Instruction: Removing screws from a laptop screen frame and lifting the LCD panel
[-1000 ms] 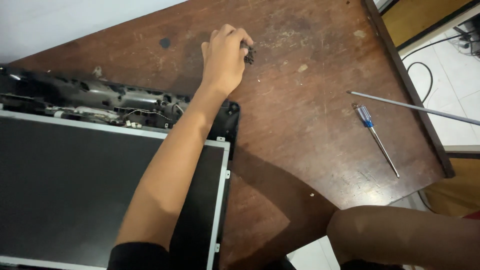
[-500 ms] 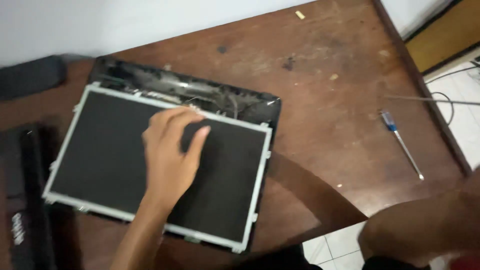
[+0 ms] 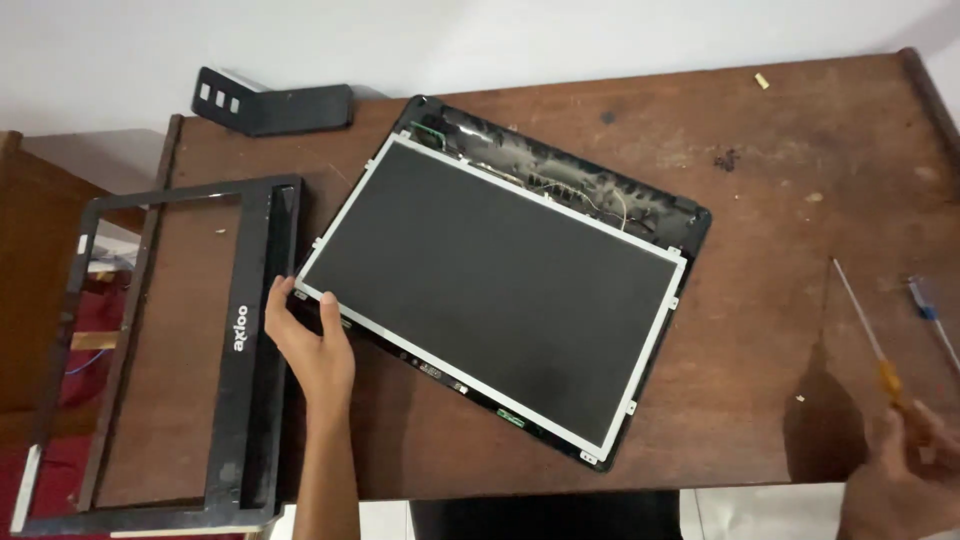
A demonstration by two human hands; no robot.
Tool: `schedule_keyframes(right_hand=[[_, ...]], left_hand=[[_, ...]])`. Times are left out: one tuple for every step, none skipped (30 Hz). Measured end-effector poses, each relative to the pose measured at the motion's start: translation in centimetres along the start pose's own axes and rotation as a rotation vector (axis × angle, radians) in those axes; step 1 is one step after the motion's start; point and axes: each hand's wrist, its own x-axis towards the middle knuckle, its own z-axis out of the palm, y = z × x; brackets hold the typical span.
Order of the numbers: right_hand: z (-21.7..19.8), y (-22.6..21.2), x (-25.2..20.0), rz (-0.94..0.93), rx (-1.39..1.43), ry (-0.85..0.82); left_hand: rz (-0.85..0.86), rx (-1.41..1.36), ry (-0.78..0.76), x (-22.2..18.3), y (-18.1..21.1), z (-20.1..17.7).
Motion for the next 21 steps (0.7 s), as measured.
schedule_keyframes(right_hand=[[0.1,0.0,-0.3,-0.006,0.000,0.008],[0.3,0.1,-0.6,-0.044,0.043,-0.025],[0.4,0.1,-0.9,-0.082,0.087,-0.059],[0.1,1.1,-0.9,-0.090,0.086,-0.054],[-0.1,2.0,-1.0,-0.180,-0.134,-0.089],[-0.2,2.9,-0.9,-0.270,-0.349,-0.125],[-0.1,2.8,-0.8,-0.278,-0.347,-0.121],[0.1,2.6,-0.7,-0.313,-0.388,-0.104],[0.3,2.4,-0.6,-0.348,-0.429,-0.087],[0.5,1.8,-0.4,-0.357,-0.419,-0.087],[0.7,1.3,-0.2,-0.354,-0.437,-0.084],[0.6,0.8,-0.3,-0.345,-0.461,-0.082],[0.5,-1.4,-0.3,-0.348,-0.458,-0.082],[0.5,-3.5,-0.1,-0.421,-0.387,-0.038],[0.5,-5.6,0.0,-0.493,-0.315,0.006],[1.0,-6.3,-0.9,-0.495,-0.314,0.005],[1.4,-7.1,-1.7,-0.171,-0.079,-0.165],[2.1,-7.8,-2.5,0.148,0.170,-0.341],[2.2,-10.8,-2.6,0.145,0.173,-0.336],[2.3,-13.9,-2.7,0.214,0.253,-0.505],[2.5,-17.0,-2.7,0.283,0.332,-0.675]], left_hand=[[0.003,-0.009,0.001,0.2,-0.7,0.1],[0.099,0.060,0.049,0.3,-1.5,0.1],[0.194,0.129,0.096,0.4,-2.3,0.2],[0.193,0.121,0.099,0.3,-1.8,0.1],[0.194,0.092,0.068,0.1,-1.4,0.1],[0.195,0.065,0.040,0.0,-0.9,-0.1],[0.193,0.058,0.047,0.1,-1.3,0.3],[0.166,0.012,0.047,0.2,-1.7,0.6],[0.139,-0.034,0.047,0.3,-2.1,0.8],[0.137,-0.035,0.060,0.1,-1.5,0.8],[0.027,-0.112,0.028,0.0,-0.9,0.7],[-0.082,-0.189,-0.012,-0.2,-0.2,0.8],[-0.083,-0.189,-0.007,-0.2,-0.6,0.7],[-0.044,-0.186,0.002,-0.1,-1.0,0.7],[-0.005,-0.183,0.012,0.0,-1.4,0.8],[-0.007,-0.183,0.014,0.1,-1.1,0.6],[-0.072,-0.186,-0.030,0.3,-0.7,0.3],[-0.130,-0.192,-0.074,0.6,-0.3,0.2],[-0.125,-0.196,-0.072,0.7,-0.4,0.1],[-0.105,-0.167,-0.058,0.9,-0.5,0.1],[-0.085,-0.138,-0.044,1.1,-0.6,0.0]])
